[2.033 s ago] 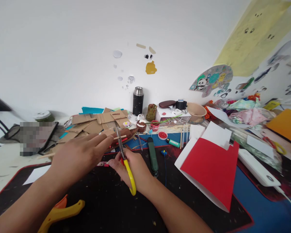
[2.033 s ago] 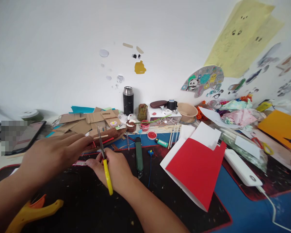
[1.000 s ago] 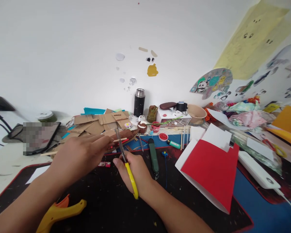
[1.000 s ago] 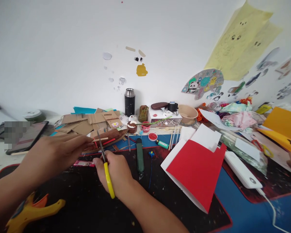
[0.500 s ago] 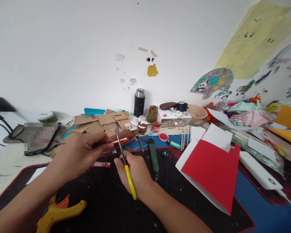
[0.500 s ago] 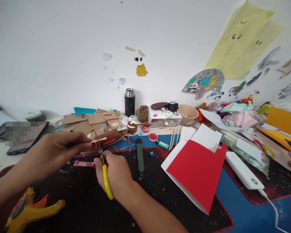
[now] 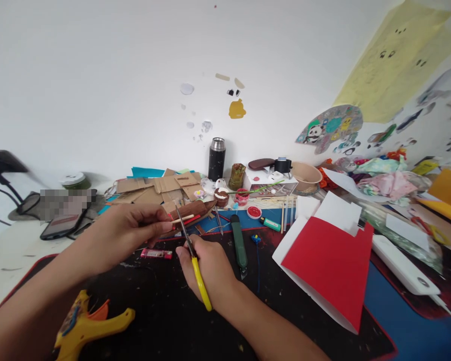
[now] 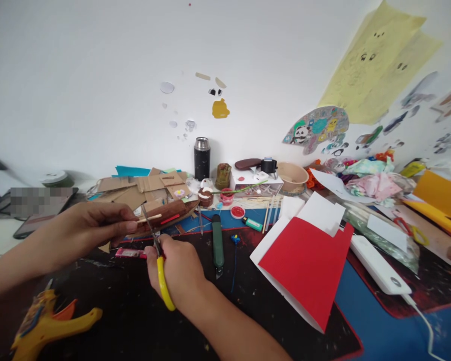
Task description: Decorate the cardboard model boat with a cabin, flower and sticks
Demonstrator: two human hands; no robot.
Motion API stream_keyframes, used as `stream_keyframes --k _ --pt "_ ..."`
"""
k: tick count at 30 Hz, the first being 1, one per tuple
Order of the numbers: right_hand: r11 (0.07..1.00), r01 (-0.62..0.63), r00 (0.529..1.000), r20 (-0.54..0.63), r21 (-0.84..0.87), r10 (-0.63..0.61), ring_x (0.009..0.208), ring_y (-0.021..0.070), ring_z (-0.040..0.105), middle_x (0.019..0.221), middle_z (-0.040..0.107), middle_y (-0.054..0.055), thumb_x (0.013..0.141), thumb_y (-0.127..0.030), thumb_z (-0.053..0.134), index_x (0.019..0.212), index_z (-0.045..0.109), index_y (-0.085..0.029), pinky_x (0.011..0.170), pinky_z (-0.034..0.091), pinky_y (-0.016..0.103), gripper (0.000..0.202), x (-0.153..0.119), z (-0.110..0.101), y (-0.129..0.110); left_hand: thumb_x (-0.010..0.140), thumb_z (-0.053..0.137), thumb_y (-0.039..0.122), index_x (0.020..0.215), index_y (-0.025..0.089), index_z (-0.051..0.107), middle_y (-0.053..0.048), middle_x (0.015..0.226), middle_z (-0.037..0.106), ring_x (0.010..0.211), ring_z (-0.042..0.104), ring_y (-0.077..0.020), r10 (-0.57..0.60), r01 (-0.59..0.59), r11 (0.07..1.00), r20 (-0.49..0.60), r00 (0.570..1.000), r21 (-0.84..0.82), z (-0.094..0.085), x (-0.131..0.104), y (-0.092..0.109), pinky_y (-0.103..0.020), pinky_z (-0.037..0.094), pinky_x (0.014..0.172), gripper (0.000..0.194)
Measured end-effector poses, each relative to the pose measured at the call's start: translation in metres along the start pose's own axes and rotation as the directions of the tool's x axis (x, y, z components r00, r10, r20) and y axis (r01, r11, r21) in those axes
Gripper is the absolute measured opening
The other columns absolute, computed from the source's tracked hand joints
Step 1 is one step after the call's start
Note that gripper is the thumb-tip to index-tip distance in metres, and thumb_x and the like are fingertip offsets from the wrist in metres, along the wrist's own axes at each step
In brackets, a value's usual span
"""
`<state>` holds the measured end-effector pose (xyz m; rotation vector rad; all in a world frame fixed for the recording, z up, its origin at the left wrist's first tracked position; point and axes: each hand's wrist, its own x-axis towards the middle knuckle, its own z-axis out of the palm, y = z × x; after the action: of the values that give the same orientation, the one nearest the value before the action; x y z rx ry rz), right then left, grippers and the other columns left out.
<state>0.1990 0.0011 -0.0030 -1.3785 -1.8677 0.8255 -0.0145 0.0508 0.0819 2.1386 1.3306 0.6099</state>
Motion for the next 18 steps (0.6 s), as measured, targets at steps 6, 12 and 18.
stream_keyframes --k 6,12,18 --pt "1.000 -0.003 1.000 0.009 0.021 0.003 0.062 0.0187 0.060 0.070 0.065 0.001 0.104 -0.037 0.062 0.088 0.060 -0.025 0.064 0.038 0.029 0.021 0.001 0.001 0.001 0.095 0.065 0.069 0.074 0.024 0.072 0.002 0.066 0.063 0.063 0.054 -0.0171 -0.063 0.077 0.989 0.111 0.992 -0.126 -0.004 0.004 0.004 -0.026 0.042 0.059 0.050" --pt "0.984 -0.070 0.998 0.001 0.164 0.071 0.065 0.0179 0.057 0.074 0.064 0.001 0.102 -0.042 0.060 0.088 0.058 -0.025 0.066 0.042 0.028 0.022 0.004 -0.004 0.003 0.104 0.049 0.057 0.099 0.027 0.079 -0.004 0.073 0.075 0.065 0.067 -0.0259 -0.074 0.109 0.953 -0.130 0.989 0.283 0.017 -0.001 0.012 -0.033 0.038 0.061 0.043" --pt "0.968 -0.064 0.998 0.003 0.244 0.065 0.067 0.0179 0.058 0.075 0.064 0.000 0.101 -0.041 0.062 0.091 0.061 -0.024 0.067 0.042 0.028 0.020 0.005 -0.007 0.004 0.111 0.046 0.039 0.099 0.026 0.077 -0.010 0.088 0.082 0.075 0.072 -0.0304 0.219 0.004 0.737 -0.245 0.945 0.676 0.026 -0.007 0.019 -0.036 0.033 0.061 0.036"
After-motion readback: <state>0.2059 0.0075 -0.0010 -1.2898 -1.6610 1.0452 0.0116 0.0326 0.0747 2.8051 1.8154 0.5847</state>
